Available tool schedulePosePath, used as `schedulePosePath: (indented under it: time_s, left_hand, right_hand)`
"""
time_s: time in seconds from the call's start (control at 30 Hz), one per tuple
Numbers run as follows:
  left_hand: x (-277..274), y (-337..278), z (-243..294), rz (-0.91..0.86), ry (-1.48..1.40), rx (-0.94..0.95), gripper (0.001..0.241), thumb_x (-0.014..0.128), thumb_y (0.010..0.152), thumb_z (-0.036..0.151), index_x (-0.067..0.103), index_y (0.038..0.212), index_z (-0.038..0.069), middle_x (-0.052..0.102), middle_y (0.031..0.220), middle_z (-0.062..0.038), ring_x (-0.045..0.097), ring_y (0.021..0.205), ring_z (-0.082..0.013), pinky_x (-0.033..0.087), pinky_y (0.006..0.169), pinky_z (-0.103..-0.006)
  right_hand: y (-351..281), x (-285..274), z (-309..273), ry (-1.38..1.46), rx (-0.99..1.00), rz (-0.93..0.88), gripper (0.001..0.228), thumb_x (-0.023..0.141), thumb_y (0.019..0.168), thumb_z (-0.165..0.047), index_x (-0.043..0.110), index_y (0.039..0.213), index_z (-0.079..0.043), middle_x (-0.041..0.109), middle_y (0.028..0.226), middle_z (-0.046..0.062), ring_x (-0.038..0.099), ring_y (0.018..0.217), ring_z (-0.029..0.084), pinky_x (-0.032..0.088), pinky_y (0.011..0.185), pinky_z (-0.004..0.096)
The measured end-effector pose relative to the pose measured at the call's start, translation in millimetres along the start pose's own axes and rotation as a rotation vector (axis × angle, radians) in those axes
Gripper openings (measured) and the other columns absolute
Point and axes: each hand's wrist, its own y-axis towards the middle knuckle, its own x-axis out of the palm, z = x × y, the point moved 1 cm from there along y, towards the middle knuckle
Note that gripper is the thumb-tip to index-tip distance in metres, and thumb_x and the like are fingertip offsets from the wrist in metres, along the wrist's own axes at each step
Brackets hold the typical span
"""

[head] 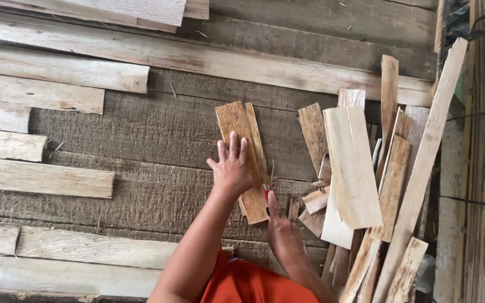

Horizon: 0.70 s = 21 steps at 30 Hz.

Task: Assembling a wooden panel by selecting, trimming, and fitting thin wood strips together.

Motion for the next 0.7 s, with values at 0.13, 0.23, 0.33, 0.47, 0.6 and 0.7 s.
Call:
schedulePosePath:
  time_s: [0.13,0.23,0.33,0.47,0.6,0.7]
  left_hand:
    - [7.8,4.7,-1.2,0.030,-0.002,0.012,0.105,0.064,0.088,0.037,-0.005,0.165,0.023,-0.024,0.170,-0.003,-0.011,0.156,-0.0396,0.018,0.115,-0.0735]
    - [8.0,4.9,0.2,0.040,0.001,0.011,0.101,0.059,0.088,0.034,-0.005,0.165,0.023,-0.022,0.170,-0.003,-0.011,0.156,-0.0405,0.018,0.114,-0.0746]
    - [6.2,2.3,0.5,0.010,0.001,-0.004,0.104,0.062,0.088,0.034,-0.009,0.164,0.025,-0.027,0.169,-0.001,-0.015,0.155,-0.0382,0.016,0.117,-0.0733]
    - [5.4,1.2,0.3,0.019,-0.002,-0.005,0.104,0.061,0.087,0.030,-0.009,0.164,0.025,-0.026,0.169,-0.002,-0.014,0.156,-0.0386,0.016,0.117,-0.0729]
    - [7.2,1.6,-0.1,0.032,-0.009,0.002,0.105,0.061,0.086,0.029,-0.010,0.164,0.026,-0.028,0.168,-0.002,-0.015,0.155,-0.0385,0.015,0.117,-0.0732]
    - [7.4,2.5,-1.0,0.029,-0.008,0.004,0.104,0.060,0.088,0.033,-0.009,0.164,0.024,-0.027,0.169,-0.003,-0.013,0.156,-0.0395,0.016,0.117,-0.0735]
  right_hand:
    - [-17.8,8.0,6.5,-0.072,-0.027,0.005,0.108,0.064,0.087,0.018,-0.006,0.165,-0.009,0.065,0.064,0.006,0.057,0.043,0.012,0.055,0.037,0.024]
    - [-32.5,-0.3,5.1,0.044,0.037,-0.051,0.111,0.063,0.087,0.017,-0.010,0.165,-0.015,0.068,0.076,0.012,0.064,0.052,0.017,0.061,0.044,0.024]
    - [-38.2,6.5,10.3,-0.020,0.047,-0.127,0.117,0.065,0.085,0.019,-0.014,0.165,-0.015,0.067,0.081,0.011,0.061,0.055,0.014,0.056,0.045,0.021]
    - [-48.4,-3.8,12.4,0.087,0.030,-0.176,0.106,0.057,0.092,0.013,-0.015,0.165,-0.015,0.063,0.076,0.009,0.060,0.058,0.015,0.058,0.052,0.024]
    - [-54.3,-2.8,15.6,0.110,0.056,-0.222,0.105,0.056,0.093,0.012,-0.017,0.164,-0.016,0.057,0.066,0.001,0.051,0.051,0.010,0.054,0.047,0.021]
    - [-50.0,16.0,24.4,0.017,0.034,-0.245,0.105,0.054,0.093,0.012,-0.019,0.164,-0.013,0.062,0.070,0.005,0.058,0.055,0.012,0.059,0.052,0.025]
